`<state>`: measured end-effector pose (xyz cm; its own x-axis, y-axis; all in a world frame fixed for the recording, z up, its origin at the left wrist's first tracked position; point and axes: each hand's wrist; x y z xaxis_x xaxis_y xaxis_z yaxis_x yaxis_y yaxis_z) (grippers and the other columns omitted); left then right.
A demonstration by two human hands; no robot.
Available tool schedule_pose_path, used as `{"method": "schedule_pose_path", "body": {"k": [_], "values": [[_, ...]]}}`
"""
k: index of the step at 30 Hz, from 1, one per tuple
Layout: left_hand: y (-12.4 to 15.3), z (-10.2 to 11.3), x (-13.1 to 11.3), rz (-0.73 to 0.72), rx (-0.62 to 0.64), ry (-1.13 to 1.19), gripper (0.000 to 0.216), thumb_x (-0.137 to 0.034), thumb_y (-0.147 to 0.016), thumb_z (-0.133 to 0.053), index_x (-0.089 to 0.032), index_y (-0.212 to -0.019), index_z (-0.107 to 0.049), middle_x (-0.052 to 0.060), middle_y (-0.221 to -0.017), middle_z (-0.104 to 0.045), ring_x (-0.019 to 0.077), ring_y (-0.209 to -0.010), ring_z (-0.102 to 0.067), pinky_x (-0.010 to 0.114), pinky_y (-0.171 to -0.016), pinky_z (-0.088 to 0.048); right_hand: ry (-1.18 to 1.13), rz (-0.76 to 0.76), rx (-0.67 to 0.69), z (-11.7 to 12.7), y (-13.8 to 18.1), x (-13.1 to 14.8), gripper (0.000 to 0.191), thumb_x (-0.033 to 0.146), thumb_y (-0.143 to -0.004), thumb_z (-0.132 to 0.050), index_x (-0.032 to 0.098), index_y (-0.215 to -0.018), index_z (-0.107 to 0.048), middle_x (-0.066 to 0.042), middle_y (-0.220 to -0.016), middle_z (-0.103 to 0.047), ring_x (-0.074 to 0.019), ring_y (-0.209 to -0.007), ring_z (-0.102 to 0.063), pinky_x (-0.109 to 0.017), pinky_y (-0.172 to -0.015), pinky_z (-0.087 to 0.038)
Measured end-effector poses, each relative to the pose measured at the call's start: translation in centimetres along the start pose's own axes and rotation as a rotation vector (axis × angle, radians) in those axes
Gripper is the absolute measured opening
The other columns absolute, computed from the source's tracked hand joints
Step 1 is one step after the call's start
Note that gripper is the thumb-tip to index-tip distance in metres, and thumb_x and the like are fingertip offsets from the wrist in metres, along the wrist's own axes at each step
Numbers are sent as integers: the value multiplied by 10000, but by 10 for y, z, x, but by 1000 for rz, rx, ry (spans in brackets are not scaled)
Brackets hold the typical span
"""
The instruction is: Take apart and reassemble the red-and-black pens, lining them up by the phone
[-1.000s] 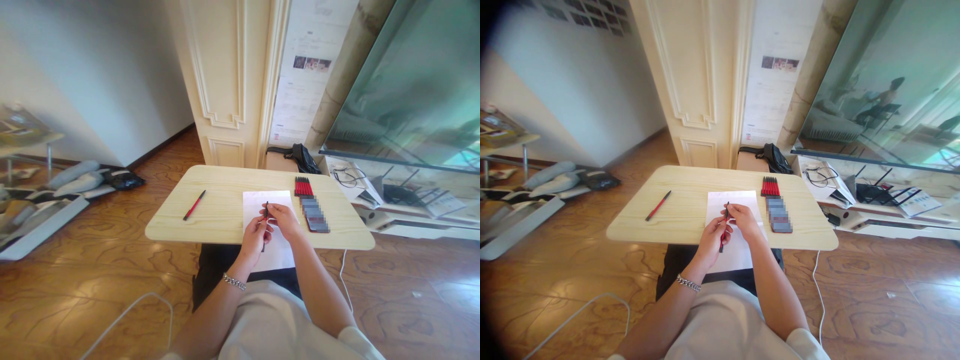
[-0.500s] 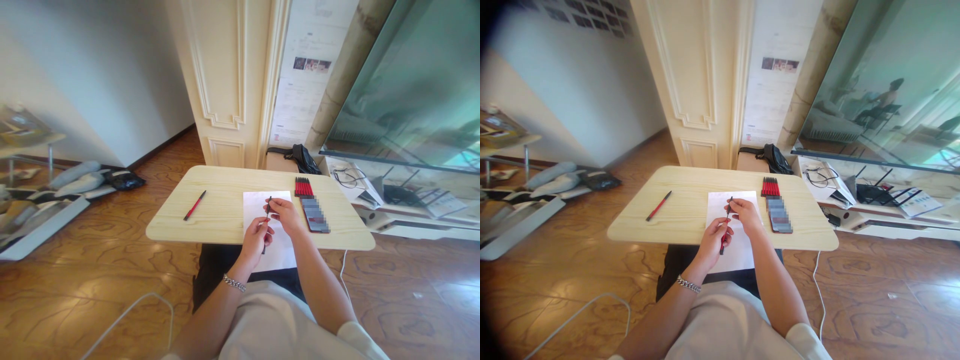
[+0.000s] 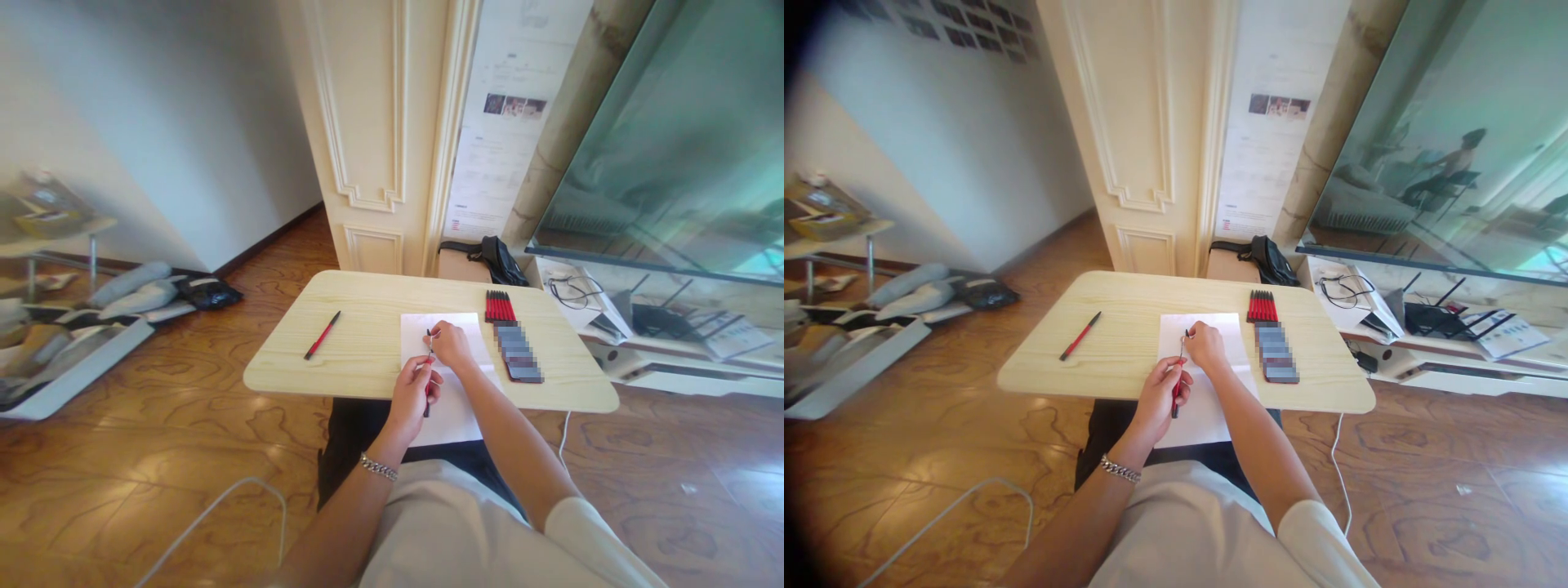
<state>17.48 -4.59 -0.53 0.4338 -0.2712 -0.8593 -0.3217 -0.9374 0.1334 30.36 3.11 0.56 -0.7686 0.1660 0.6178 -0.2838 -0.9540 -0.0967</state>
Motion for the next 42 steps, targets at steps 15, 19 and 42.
{"method": "schedule_pose_path", "body": {"k": [15,19,42], "values": [[-1,-6,-2,19,-1,19,383,-415,-756,-647,-172,-1037,-553,-2,-651,-581,77,-437,-489,188,-403,-253,-611,64,102,20,50,-9,367,525,-810,-510,194,-779,-665,-4,-631,-595,-128,-550,-494,-260,-548,-368],[-1,-9,2,13,30,4,348,-419,-775,-625,-178,-1015,-550,-7,-652,-574,72,-424,-477,188,-394,-247,-622,60,82,24,51,-10,305,478,-772,-562,191,-747,-661,4,-599,-575,-126,-549,-485,-255,-543,-363],[-1,-7,3,-17,3,-21,331,-414,-801,-603,-176,-1021,-535,2,-671,-575,76,-437,-483,185,-398,-255,-120,47,8,28,24,-12,350,451,-855,-480,189,-765,-695,-73,-742,-679,-190,-713,-590,-289,-658,-376]]}}
Point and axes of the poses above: each hand's wrist, its own y-axis away from the middle knuckle, its own z-axis out of the back of the hand, x = y × z
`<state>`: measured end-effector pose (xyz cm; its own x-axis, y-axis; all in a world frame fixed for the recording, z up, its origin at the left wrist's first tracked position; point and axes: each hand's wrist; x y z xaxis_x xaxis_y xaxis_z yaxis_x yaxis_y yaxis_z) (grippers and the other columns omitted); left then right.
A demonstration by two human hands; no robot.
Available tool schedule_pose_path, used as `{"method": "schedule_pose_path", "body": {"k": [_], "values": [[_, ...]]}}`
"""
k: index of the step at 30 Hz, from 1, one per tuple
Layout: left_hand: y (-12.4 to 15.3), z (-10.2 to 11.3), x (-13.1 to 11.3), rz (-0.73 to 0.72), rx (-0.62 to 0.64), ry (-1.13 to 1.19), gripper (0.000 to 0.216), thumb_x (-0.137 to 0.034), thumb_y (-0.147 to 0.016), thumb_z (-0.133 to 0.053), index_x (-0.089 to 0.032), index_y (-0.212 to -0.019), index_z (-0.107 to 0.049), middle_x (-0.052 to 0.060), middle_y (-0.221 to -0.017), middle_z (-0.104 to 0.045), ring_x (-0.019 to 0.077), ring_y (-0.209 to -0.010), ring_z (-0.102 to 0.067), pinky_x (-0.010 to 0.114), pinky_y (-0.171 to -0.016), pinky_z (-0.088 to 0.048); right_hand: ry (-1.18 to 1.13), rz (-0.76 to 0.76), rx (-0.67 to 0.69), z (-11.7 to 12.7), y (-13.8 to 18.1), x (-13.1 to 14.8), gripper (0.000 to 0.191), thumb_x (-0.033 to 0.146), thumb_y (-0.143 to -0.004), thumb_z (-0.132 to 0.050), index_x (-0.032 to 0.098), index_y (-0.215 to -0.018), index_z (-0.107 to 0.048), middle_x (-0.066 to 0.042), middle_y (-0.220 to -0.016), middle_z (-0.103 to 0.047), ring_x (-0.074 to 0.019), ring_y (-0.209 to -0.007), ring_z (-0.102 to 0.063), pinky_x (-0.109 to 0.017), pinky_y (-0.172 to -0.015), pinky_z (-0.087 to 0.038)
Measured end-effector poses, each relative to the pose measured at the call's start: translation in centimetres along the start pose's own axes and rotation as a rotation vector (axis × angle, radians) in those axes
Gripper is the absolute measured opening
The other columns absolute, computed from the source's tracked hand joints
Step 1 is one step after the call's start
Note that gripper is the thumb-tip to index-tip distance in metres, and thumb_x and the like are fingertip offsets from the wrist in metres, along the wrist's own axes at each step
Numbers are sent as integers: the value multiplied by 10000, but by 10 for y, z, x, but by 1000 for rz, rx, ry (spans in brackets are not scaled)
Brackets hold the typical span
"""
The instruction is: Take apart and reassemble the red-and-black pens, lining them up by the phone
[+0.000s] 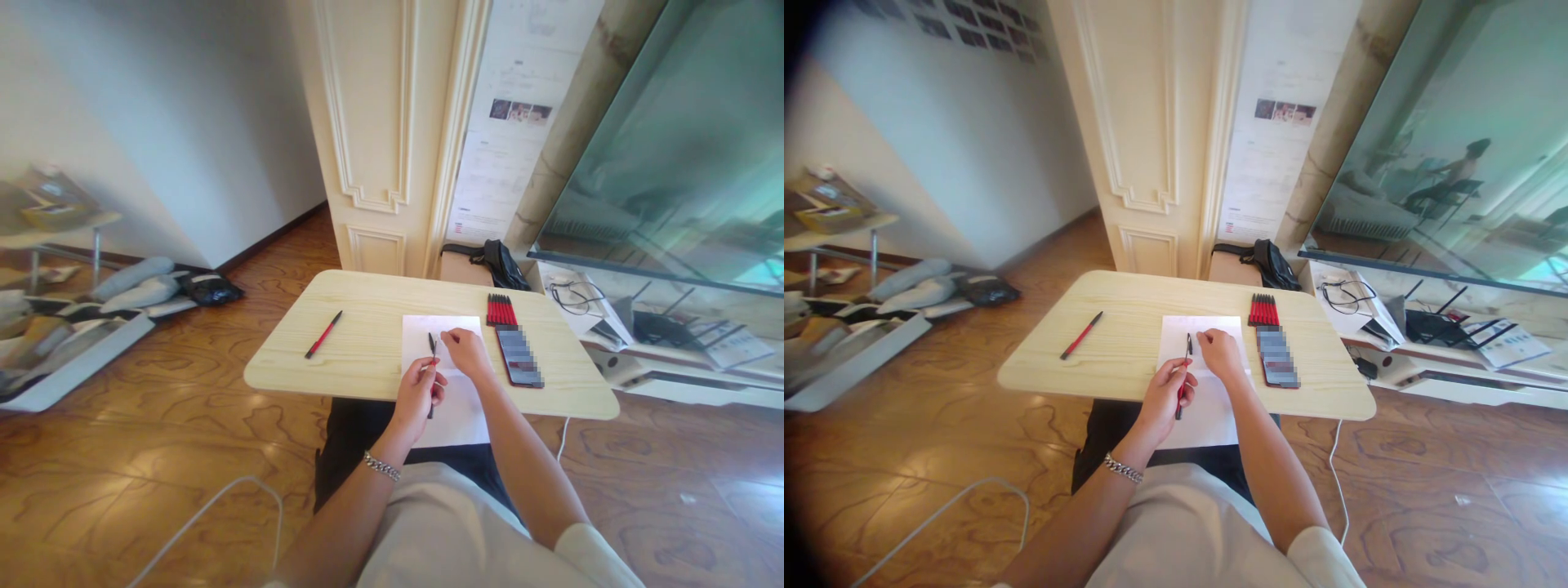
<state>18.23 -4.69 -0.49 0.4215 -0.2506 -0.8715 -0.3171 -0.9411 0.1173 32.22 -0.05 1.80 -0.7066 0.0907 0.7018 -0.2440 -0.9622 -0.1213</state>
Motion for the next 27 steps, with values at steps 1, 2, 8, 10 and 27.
{"method": "schedule_pose_path", "body": {"k": [1,2,8,10,27], "values": [[0,-1,0,1,1,2,326,-412,-803,-601,-177,-1019,-534,1,-670,-574,76,-436,-482,185,-397,-254,-105,14,35,1,7,0,368,471,-853,-473,189,-762,-691,-53,-710,-666,-177,-683,-577,-281,-637,-378],[0,-1,1,3,3,3,320,-411,-806,-597,-176,-1013,-534,0,-667,-573,74,-433,-479,184,-396,-253,-203,32,83,2,14,0,369,483,-844,-482,189,-760,-687,-36,-686,-651,-166,-657,-563,-272,-615,-378],[1,-5,8,1,45,-30,326,-439,-829,-565,-178,-1023,-543,9,-694,-582,73,-449,-489,184,-403,-271,-483,77,190,8,31,-2,299,467,-772,-583,181,-736,-664,-4,-630,-598,-125,-571,-490,-243,-531,-355],[2,-5,9,8,54,-44,337,-444,-831,-563,-183,-1043,-545,9,-697,-585,71,-444,-485,185,-402,-271,-556,27,130,13,20,-5,322,477,-761,-591,165,-768,-666,-16,-646,-610,-120,-569,-497,-236,-525,-358],[3,-4,-2,67,6,45,331,-287,-783,-595,-155,-1083,-546,42,-716,-638,97,-480,-551,203,-442,-358,203,-51,-11,-5,-16,-8,188,360,-764,-618,198,-804,-705,-74,-821,-711,-193,-776,-621,-272,-670,-391]]}}
Point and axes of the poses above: each hand's wrist, its own y-axis away from the middle knuckle, its own z-axis out of the back of the hand, x = y × z
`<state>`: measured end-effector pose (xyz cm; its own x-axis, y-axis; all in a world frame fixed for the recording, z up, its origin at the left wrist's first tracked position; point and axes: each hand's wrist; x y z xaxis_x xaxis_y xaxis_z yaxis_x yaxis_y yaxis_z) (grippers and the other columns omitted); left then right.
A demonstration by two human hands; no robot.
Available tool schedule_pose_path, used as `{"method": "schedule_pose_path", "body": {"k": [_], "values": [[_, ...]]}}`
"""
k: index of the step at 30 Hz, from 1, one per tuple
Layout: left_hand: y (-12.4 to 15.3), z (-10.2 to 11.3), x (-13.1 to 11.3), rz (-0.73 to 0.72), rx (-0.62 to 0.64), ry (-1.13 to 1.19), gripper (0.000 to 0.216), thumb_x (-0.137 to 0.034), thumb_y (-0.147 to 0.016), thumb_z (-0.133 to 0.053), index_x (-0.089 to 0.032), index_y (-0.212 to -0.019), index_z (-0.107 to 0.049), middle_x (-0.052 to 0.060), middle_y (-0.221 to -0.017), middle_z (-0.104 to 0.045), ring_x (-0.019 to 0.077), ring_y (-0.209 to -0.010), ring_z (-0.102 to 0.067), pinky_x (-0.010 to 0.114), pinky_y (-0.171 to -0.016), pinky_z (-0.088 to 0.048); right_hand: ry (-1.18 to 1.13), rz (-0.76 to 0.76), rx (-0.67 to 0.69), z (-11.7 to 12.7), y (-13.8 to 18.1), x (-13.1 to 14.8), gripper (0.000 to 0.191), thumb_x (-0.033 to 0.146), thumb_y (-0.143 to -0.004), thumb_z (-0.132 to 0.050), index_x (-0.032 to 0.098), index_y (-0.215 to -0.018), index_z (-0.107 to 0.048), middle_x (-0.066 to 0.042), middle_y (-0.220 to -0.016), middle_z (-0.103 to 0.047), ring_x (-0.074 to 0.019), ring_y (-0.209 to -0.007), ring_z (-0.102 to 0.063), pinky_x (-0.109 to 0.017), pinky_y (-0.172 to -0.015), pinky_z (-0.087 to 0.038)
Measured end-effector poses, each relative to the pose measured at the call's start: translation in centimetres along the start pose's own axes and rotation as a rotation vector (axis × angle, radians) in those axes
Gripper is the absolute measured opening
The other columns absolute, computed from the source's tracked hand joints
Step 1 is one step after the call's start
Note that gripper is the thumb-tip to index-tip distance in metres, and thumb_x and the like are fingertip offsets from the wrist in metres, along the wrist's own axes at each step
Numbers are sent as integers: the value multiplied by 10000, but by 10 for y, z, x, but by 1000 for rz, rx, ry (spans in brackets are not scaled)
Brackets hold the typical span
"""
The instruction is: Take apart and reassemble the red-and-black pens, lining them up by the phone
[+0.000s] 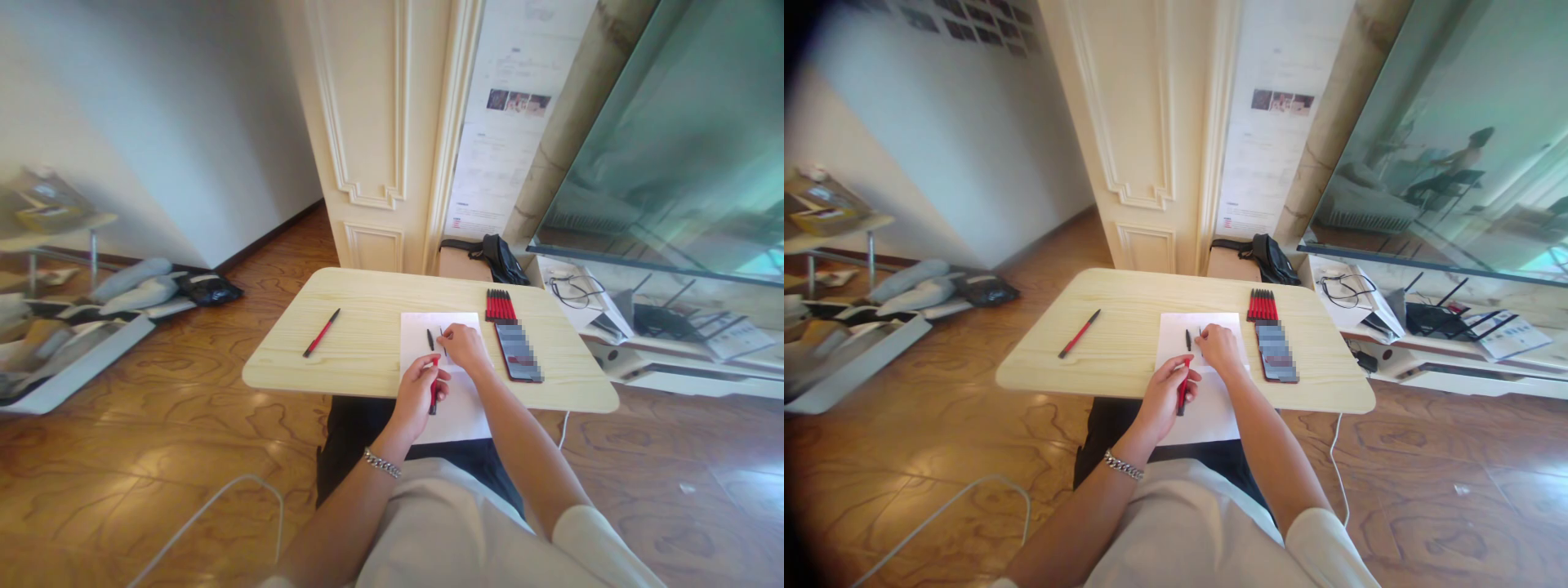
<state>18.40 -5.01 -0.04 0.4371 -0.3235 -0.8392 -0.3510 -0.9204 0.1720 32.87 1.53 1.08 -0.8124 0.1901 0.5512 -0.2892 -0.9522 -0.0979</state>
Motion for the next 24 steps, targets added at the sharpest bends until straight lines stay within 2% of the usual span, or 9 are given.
{"method": "schedule_pose_path", "body": {"k": [2,4,8,11,13,19,24], "values": [[0,-2,-3,14,-8,16,345,-296,-785,-604,-163,-1093,-526,54,-749,-657,111,-509,-583,209,-460,-389,-103,13,-26,3,6,0,210,372,-787,-591,189,-779,-692,-63,-779,-702,-179,-736,-610,-270,-659,-396],[1,-4,-6,38,-35,31,337,-301,-783,-613,-169,-1075,-507,72,-791,-677,128,-537,-616,216,-475,-414,-303,10,-11,5,16,0,271,405,-817,-545,175,-769,-680,-53,-739,-686,-158,-676,-594,-260,-627,-406],[1,-9,-10,86,-94,34,258,-327,-784,-612,-162,-946,-496,88,-781,-690,143,-529,-633,222,-472,-429,-858,-36,183,3,51,1,346,478,-811,-541,164,-875,-672,-18,-690,-636,-116,-532,-525,-239,-510,-403],[2,-10,-12,89,-90,8,247,-360,-782,-609,-160,-873,-497,69,-703,-676,134,-479,-609,206,-428,-383,-1171,-87,322,1,74,5,347,495,-779,-589,154,-806,-648,32,-541,-513,-91,-413,-417,-243,-428,-368],[3,-11,-13,80,-66,-11,253,-378,-777,-611,-161,-845,-500,53,-662,-662,125,-453,-590,197,-406,-348,-1318,-103,401,1,81,8,319,470,-775,-610,152,-753,-625,43,-506,-473,-94,-394,-410,-255,-416,-380],[5,-15,-20,44,-16,-50,252,-385,-768,-604,-171,-826,-483,10,-559,-613,115,-398,-544,197,-378,-292,-1465,-77,499,6,79,10,284,399,-816,-591,143,-695,-611,19,-491,-509,-122,-393,-480,-270,-416,-413],[8,-20,-23,8,-1,-114,262,-384,-762,-596,-185,-851,-452,-18,-497,-581,119,-354,-509,204,-360,-255,-1467,-47,575,13,77,8,277,373,-825,-579,120,-913,-650,8,-494,-553,-174,-403,-546,-306,-417,-456]]}}
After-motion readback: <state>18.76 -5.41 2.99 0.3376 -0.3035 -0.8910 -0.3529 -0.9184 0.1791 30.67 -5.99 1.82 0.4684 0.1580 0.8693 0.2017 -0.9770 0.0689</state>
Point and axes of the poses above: each hand's wrist, its own y-axis away from the middle knuckle, its own z-axis out of the back of the hand, x = y × z
